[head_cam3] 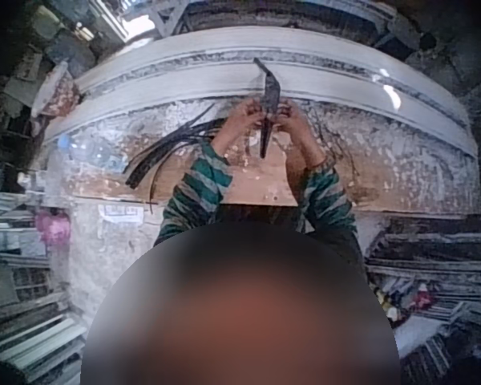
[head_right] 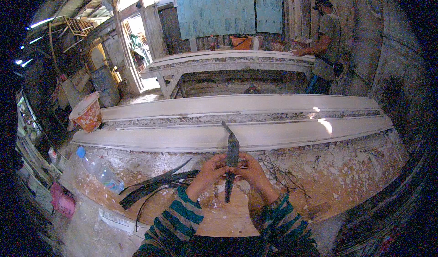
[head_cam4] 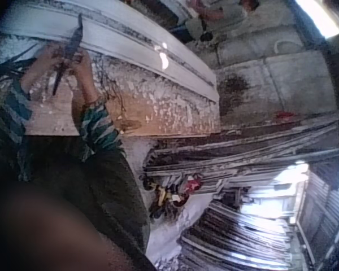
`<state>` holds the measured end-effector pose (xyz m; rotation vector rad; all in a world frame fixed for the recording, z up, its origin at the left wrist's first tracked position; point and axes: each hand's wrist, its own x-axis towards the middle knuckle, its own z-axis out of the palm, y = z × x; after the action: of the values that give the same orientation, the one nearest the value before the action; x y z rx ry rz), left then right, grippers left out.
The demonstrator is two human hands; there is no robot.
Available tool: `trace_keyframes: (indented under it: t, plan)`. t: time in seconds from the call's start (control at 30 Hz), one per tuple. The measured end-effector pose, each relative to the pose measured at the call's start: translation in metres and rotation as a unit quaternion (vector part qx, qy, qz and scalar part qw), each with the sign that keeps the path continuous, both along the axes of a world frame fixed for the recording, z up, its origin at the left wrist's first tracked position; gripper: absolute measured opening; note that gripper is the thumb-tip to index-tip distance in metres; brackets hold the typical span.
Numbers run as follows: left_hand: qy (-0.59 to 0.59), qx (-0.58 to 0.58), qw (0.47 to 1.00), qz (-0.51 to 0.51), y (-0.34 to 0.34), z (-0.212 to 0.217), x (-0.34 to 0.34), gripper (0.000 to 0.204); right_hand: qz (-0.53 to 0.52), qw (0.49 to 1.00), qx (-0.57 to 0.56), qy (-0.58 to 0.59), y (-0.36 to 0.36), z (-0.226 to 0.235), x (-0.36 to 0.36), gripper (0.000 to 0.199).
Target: The person repeatedly picks up black cable strips and peels off thin layers by hand, accumulating a small pile of stripped material on the workbench. The person handles the cables one at a time and continues the peeling motion throughout the clip.
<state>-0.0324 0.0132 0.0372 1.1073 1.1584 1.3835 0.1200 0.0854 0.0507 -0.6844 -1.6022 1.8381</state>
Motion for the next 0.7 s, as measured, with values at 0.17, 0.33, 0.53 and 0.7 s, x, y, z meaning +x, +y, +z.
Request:
trace_keyframes:
  t: [0.17, 0.33, 0.53, 0.7]
  plan:
    - [-0.007, 0.038, 0.999, -0.002, 0.002, -0.002, -0.003, 0.031, -0.024, 1.000, -0.008, -0.001, 0.001, -0.003, 0.001, 0.036]
    - [-0.010, 0.061, 0.998, -0.007, 0.003, -0.005, -0.006, 0.029, -0.031, 0.999, -0.003, -0.028, 0.001, 0.002, 0.002, 0.040]
    - [0.012, 0.082, 0.996, 0.021, 0.009, -0.013, -0.011, 0.027, 0.072, 0.995, -0.049, -0.047, -0.003, 0.000, -0.001, 0.046]
    - [-0.008, 0.084, 0.996, 0.015, 0.007, -0.009, -0.012, 0.025, 0.072, 0.996, -0.038, -0.044, 0.002, -0.003, 0.003, 0.045]
